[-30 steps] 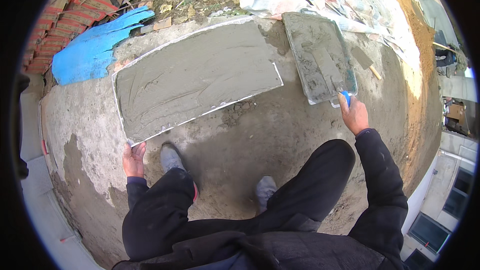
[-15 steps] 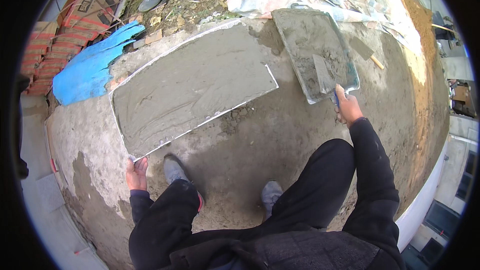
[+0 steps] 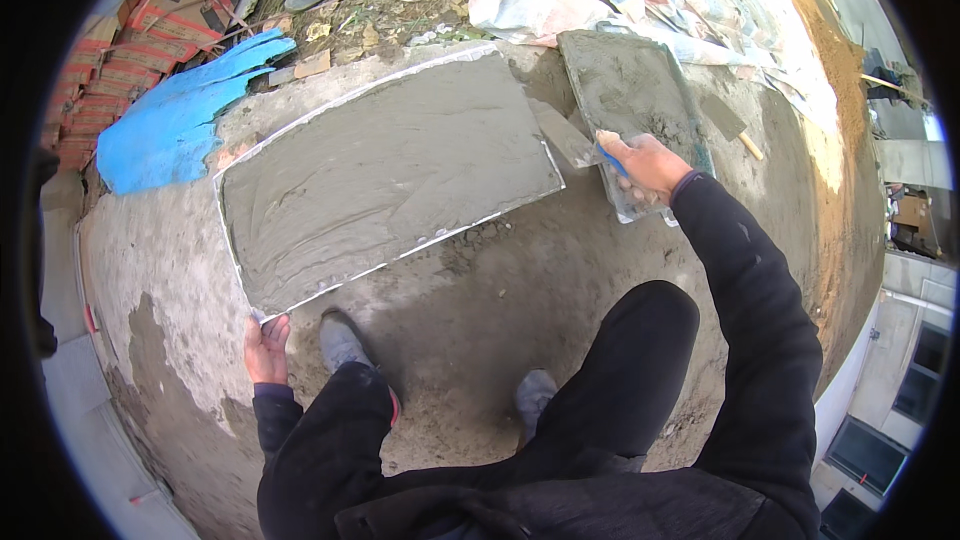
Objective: The person retrieves a tile from a stack, applies cement to its back using a trowel, carries it to the work area, and places it on a prepared cement bed. They then use a rubber mallet to tap the tile into position and adjust its alignment.
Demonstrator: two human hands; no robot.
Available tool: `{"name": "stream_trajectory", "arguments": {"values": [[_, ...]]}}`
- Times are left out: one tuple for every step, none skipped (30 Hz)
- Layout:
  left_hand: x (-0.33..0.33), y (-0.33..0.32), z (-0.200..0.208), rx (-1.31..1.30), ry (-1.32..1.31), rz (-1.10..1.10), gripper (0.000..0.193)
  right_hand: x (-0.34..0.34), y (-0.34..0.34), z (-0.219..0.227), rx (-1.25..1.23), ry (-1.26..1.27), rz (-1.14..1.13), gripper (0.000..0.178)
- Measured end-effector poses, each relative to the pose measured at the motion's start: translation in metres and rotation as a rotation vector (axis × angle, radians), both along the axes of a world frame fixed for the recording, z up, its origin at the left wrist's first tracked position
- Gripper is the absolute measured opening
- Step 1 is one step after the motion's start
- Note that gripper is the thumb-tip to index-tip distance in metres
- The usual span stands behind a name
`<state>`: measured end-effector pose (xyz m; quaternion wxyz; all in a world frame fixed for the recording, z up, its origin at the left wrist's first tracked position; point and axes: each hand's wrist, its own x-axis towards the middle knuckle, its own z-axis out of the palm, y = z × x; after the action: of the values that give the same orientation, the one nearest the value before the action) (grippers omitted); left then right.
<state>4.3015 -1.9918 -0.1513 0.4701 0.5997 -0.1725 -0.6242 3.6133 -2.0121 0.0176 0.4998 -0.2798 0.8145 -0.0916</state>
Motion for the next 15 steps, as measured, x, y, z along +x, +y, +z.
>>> {"name": "stream_trajectory", "arguments": {"values": [[0.001, 0.0, -0.001, -0.001, 0.012, -0.006, 0.045, 0.003, -0.022, -0.008, -0.033, -0.024, -0.059, 0.058], [0.001, -0.001, -0.001, -0.002, 0.013, -0.005, 0.046, 0.005, -0.046, -0.015, -0.083, -0.018, -0.053, 0.056], [0.002, -0.001, -0.001, 0.027, -0.007, 0.018, 0.046, 0.006, -0.067, -0.023, -0.149, -0.089, -0.123, 0.056], [0.002, -0.001, -0.001, 0.007, 0.011, 0.001, 0.046, 0.006, -0.083, -0.029, -0.242, -0.144, -0.134, 0.056], [0.001, -0.001, 0.0, 0.012, 0.009, 0.007, 0.046, 0.005, -0.097, -0.035, -0.321, -0.173, -0.122, 0.056], [0.001, -0.002, 0.001, 0.044, -0.01, 0.035, 0.046, 0.0, -0.103, -0.04, -0.364, -0.152, -0.163, 0.056], [0.0, -0.002, 0.002, 0.011, 0.012, -0.003, 0.045, -0.005, -0.105, -0.047, -0.428, -0.167, -0.174, 0.056], [-0.001, -0.002, 0.002, 0.005, 0.017, -0.014, 0.044, -0.013, -0.096, -0.054, -0.451, -0.106, -0.229, 0.056], [-0.002, -0.002, 0.003, 0.021, 0.002, 0.014, 0.044, -0.025, -0.082, -0.059, -0.529, -0.127, -0.203, 0.056], [-0.003, -0.002, 0.004, 0.026, 0.001, 0.015, 0.041, -0.04, -0.062, -0.064, -0.494, -0.049, -0.224, 0.057], [-0.004, 0.0, 0.004, 0.006, -0.001, 0.001, 0.04, -0.052, -0.041, -0.071, -0.458, 0.093, -0.264, 0.06], [-0.005, 0.0, 0.005, -0.015, 0.032, -0.007, 0.039, -0.064, -0.018, -0.078, -0.424, 0.204, -0.263, 0.061], [-0.007, 0.001, 0.005, -0.023, 0.034, 0.0, 0.039, -0.075, 0.006, -0.085, -0.417, 0.236, -0.331, 0.065], [-0.009, 0.0, 0.005, -0.015, 0.04, 0.011, 0.04, -0.086, 0.029, -0.091, -0.405, 0.318, -0.337, 0.066], [-0.01, 0.0, 0.006, 0.003, 0.026, 0.015, 0.04, -0.096, 0.05, -0.093, -0.281, 0.456, -0.263, 0.071]]}}
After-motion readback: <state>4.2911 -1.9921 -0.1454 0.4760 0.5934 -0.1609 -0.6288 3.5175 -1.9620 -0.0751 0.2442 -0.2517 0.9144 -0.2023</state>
